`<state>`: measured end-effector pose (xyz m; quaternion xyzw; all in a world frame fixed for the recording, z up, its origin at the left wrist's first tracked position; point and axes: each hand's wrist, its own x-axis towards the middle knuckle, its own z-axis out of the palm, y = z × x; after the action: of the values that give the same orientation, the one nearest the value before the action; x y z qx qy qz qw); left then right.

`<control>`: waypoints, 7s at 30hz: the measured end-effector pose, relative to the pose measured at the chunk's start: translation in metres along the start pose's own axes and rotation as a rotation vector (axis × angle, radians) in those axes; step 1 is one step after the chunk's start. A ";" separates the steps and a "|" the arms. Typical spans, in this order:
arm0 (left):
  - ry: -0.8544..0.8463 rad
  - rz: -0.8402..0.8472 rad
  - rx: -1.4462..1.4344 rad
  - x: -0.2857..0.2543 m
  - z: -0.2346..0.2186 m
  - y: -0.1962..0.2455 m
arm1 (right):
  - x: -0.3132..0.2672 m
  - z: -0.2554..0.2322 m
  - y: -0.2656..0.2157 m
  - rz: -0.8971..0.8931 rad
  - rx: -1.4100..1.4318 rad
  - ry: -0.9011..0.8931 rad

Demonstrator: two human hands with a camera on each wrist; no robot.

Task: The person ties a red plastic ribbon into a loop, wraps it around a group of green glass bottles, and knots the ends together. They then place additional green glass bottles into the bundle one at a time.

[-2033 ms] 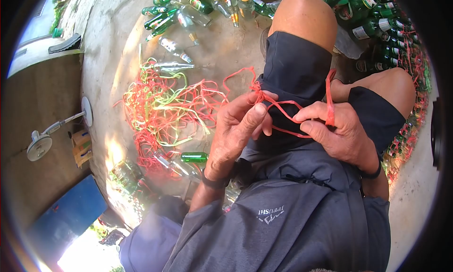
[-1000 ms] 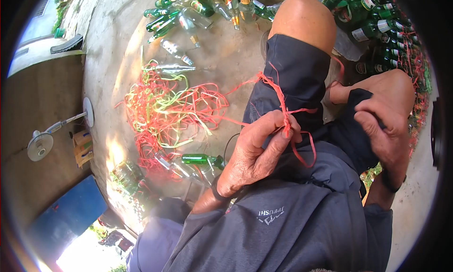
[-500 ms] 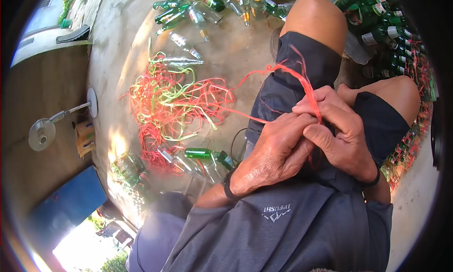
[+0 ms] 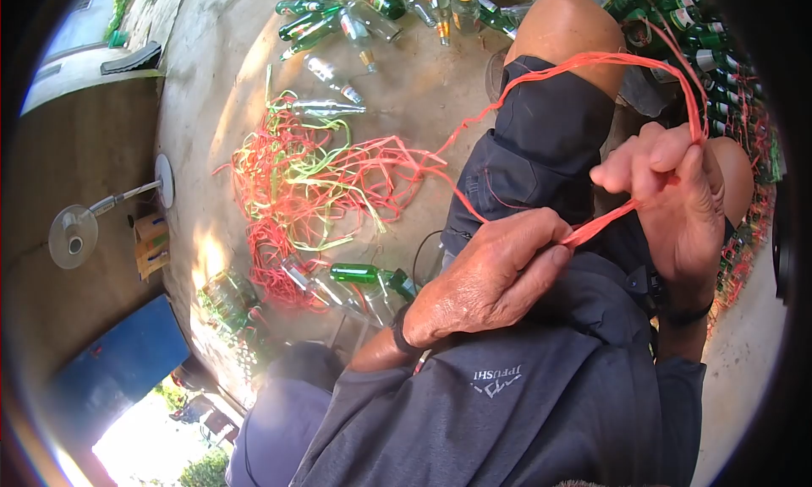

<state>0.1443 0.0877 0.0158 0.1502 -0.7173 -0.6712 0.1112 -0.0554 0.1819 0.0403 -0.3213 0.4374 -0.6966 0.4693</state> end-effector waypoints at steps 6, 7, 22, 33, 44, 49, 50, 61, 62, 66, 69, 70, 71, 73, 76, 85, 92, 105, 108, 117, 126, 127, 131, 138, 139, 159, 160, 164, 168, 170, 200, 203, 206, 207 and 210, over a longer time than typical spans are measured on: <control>-0.026 -0.253 -0.290 -0.012 -0.009 0.012 | 0.010 -0.015 -0.017 -0.018 0.246 0.029; 0.004 -0.250 -0.279 -0.015 -0.012 0.011 | 0.012 -0.029 -0.020 -0.026 0.311 -0.038; 0.417 0.040 -0.628 -0.060 -0.116 -0.019 | 0.007 -0.145 -0.046 -0.104 0.254 0.199; 0.456 0.179 -0.729 -0.078 -0.164 -0.036 | -0.005 -0.188 -0.036 -0.116 -0.004 0.440; 0.631 0.189 -0.882 -0.088 -0.210 -0.046 | -0.025 -0.241 -0.056 -0.140 -0.198 0.696; 0.720 0.186 -0.880 -0.090 -0.217 -0.035 | -0.036 -0.264 -0.068 -0.132 -0.226 0.733; 0.719 0.194 -0.905 -0.091 -0.220 -0.034 | -0.036 -0.265 -0.070 -0.138 -0.261 0.742; 0.834 0.196 -0.915 -0.089 -0.222 -0.031 | -0.048 -0.272 -0.079 -0.152 -0.446 0.810; 0.801 0.194 -0.926 -0.088 -0.218 -0.028 | -0.050 -0.277 -0.079 -0.132 -0.448 0.787; 0.725 0.133 -0.856 -0.073 -0.185 -0.009 | -0.044 -0.250 -0.077 -0.099 -0.394 0.772; 0.600 0.079 -0.862 -0.063 -0.156 -0.011 | -0.036 -0.214 -0.069 -0.144 -0.440 0.819; 0.588 0.082 -0.869 -0.052 -0.140 -0.005 | -0.033 -0.204 -0.069 -0.152 -0.448 0.827; 0.549 0.070 -0.837 -0.042 -0.122 0.004 | -0.029 -0.192 -0.069 -0.137 -0.471 0.818; 0.497 0.020 -0.689 -0.025 -0.085 0.014 | -0.025 -0.173 -0.069 -0.138 -0.522 0.795; 0.248 0.070 -0.448 -0.007 -0.036 0.014 | -0.024 -0.156 -0.072 -0.104 -0.592 0.668; -0.075 0.425 0.376 0.065 0.021 0.033 | -0.024 -0.073 -0.069 0.005 -0.738 0.427; 0.093 0.501 0.241 0.096 0.026 0.033 | -0.030 -0.043 -0.056 0.009 -0.799 0.021; 0.546 0.168 0.171 0.064 -0.056 0.021 | -0.044 -0.091 -0.084 0.250 -0.842 0.126; 0.728 0.186 0.160 0.051 -0.100 0.004 | -0.052 -0.125 -0.094 0.051 -1.009 0.161; 1.064 0.114 0.129 0.037 -0.154 -0.023 | -0.108 -0.204 -0.157 0.160 -0.994 0.419; 1.134 0.060 0.144 0.034 -0.183 -0.036 | -0.172 -0.242 -0.220 0.194 -1.191 0.704; 1.205 0.045 0.144 0.040 -0.177 -0.035 | -0.179 -0.244 -0.224 0.158 -1.205 0.733; 1.150 0.036 0.115 0.040 -0.182 -0.039 | -0.213 -0.258 -0.244 0.155 -1.180 0.825; 1.233 0.084 0.169 0.068 -0.151 -0.029 | -0.254 -0.280 -0.267 0.133 -1.256 1.029; 1.186 0.082 0.195 0.066 -0.156 -0.032 | -0.260 -0.284 -0.269 0.125 -1.273 1.052; 1.121 0.077 0.203 0.084 -0.120 -0.004 | -0.323 -0.347 -0.264 0.181 -1.528 1.345; 1.121 0.094 0.193 0.086 -0.112 0.001 | -0.325 -0.354 -0.261 0.177 -1.584 1.285; 1.077 0.140 0.174 0.088 -0.100 0.011 | -0.329 -0.378 -0.239 0.246 -1.547 1.298; 0.798 0.194 0.184 0.085 -0.092 0.019 | -0.336 -0.410 -0.204 0.216 -1.561 1.173; 0.752 0.205 0.203 0.085 -0.079 0.022 | -0.351 -0.445 -0.189 0.456 -1.621 1.009; 0.050 0.199 0.461 0.089 0.036 0.047 | -0.052 -0.073 -0.024 -0.245 -0.821 -0.088; 0.036 0.206 0.417 0.096 0.035 0.040 | -0.054 -0.072 -0.024 -0.172 -0.763 -0.038; 0.012 0.164 0.383 0.097 0.031 0.035 | -0.056 -0.077 -0.019 -0.206 -0.760 0.041; 0.017 0.166 0.373 0.097 0.030 0.033 | -0.058 -0.080 -0.023 -0.154 -0.736 0.038; -0.009 0.127 0.373 0.094 0.022 0.032 | -0.065 -0.085 -0.049 -0.010 -0.727 0.042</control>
<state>0.0463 0.0758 0.0421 0.1198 -0.8377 -0.5190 0.1203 -0.1239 0.2770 0.0475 -0.4551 0.6644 -0.5043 0.3117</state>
